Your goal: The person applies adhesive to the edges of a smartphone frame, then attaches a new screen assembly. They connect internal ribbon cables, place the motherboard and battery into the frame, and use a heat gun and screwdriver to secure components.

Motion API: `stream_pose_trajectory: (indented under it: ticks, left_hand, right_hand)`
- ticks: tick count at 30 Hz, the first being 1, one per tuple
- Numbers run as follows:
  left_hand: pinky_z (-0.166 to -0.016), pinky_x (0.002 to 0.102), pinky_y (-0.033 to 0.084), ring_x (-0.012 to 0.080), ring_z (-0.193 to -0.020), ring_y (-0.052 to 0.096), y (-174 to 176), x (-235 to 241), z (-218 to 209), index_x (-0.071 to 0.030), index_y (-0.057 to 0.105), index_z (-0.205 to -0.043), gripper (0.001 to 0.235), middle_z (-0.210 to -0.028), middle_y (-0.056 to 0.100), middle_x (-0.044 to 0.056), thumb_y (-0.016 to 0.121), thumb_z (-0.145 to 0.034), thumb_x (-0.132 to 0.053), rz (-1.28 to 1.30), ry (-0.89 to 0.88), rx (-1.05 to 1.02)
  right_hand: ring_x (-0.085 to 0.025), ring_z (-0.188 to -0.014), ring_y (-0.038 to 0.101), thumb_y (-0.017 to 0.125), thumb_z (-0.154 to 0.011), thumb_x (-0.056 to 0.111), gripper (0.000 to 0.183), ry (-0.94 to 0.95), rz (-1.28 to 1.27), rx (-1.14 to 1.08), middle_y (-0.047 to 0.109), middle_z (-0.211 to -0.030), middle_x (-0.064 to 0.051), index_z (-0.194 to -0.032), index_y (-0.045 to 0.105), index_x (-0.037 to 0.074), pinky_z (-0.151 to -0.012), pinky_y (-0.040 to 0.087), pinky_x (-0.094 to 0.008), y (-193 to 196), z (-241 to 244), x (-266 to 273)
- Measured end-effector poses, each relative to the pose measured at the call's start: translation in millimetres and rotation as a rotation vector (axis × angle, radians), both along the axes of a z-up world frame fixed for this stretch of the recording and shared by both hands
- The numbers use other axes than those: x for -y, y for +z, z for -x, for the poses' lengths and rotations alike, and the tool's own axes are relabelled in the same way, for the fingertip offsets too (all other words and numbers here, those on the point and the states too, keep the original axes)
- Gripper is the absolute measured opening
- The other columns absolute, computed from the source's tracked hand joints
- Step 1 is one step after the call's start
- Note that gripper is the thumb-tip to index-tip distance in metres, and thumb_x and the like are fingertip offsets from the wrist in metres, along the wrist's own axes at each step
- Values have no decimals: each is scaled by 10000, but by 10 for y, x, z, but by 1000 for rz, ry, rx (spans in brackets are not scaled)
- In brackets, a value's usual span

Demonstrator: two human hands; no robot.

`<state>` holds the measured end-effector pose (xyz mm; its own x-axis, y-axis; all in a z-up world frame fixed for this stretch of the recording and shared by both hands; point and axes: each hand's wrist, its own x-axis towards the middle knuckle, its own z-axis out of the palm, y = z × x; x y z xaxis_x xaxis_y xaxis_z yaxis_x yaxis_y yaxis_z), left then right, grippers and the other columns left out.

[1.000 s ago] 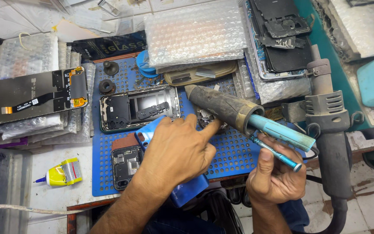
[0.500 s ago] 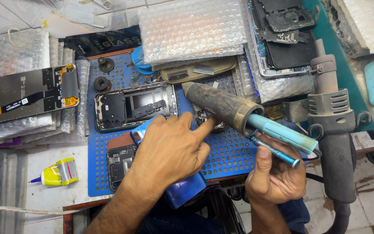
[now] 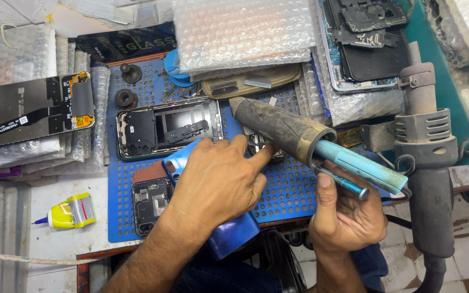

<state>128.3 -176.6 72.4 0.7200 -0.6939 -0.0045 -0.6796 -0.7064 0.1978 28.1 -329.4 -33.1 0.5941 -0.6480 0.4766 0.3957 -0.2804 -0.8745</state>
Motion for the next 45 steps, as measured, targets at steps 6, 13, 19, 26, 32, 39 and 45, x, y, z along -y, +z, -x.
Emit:
stream_pose_trajectory:
  ticks: [6,13,19,26,32,39,45]
  left_hand:
    - [-674,498,480,318,-685,657,5,-22,-5,-143,695,-1128,338,-827,627,135,691,-833,-308,-6,0,-9]
    - [-667,498,476,320,-710,660,-8,-3,-6,-126,700,-1097,327,-837,633,134,702,-830,-315,20,-8,19]
    - [-680,492,483,318,-726,662,-12,0,-6,-115,704,-1043,283,-840,634,135,700,-835,-308,16,11,39]
    - [-688,496,489,323,-727,662,-8,-1,3,-101,704,-1004,263,-834,640,134,693,-834,-301,38,8,55]
    - [-692,495,498,327,-724,663,-26,-5,-1,-88,703,-987,250,-843,647,135,687,-848,-295,28,11,56]
    - [-679,495,500,324,-725,667,-24,0,-5,-89,711,-995,263,-842,651,138,690,-837,-297,34,14,55]
    - [-684,493,499,325,-722,665,-34,-4,-17,-84,707,-995,259,-838,654,135,686,-851,-297,23,12,44]
  right_hand:
    - [-179,-884,756,731,-1020,-40,216,14,69,-100,748,-1010,-223,-1204,649,-117,-779,619,-217,39,-13,53]
    - [-178,-861,768,740,-1009,-8,251,46,146,-157,756,-1028,-194,-1211,633,-111,-751,626,-214,91,-56,75]
    - [-181,-843,770,754,-999,2,236,46,182,-201,762,-988,-193,-1169,638,-115,-747,625,-225,96,-69,81]
    - [-168,-816,760,744,-990,24,231,20,82,-197,760,-956,-183,-1142,628,-106,-684,602,-217,90,-62,89]
    - [-170,-827,772,749,-1017,26,223,84,186,-181,760,-963,-185,-1165,639,-101,-723,629,-218,89,-64,100]
    - [-156,-837,759,727,-1008,-14,214,46,97,-166,757,-993,-196,-1175,634,-109,-723,615,-211,58,-48,91]
    - [-154,-863,754,712,-1039,-31,224,47,19,-110,748,-1021,-214,-1223,615,-116,-750,619,-203,30,-49,67]
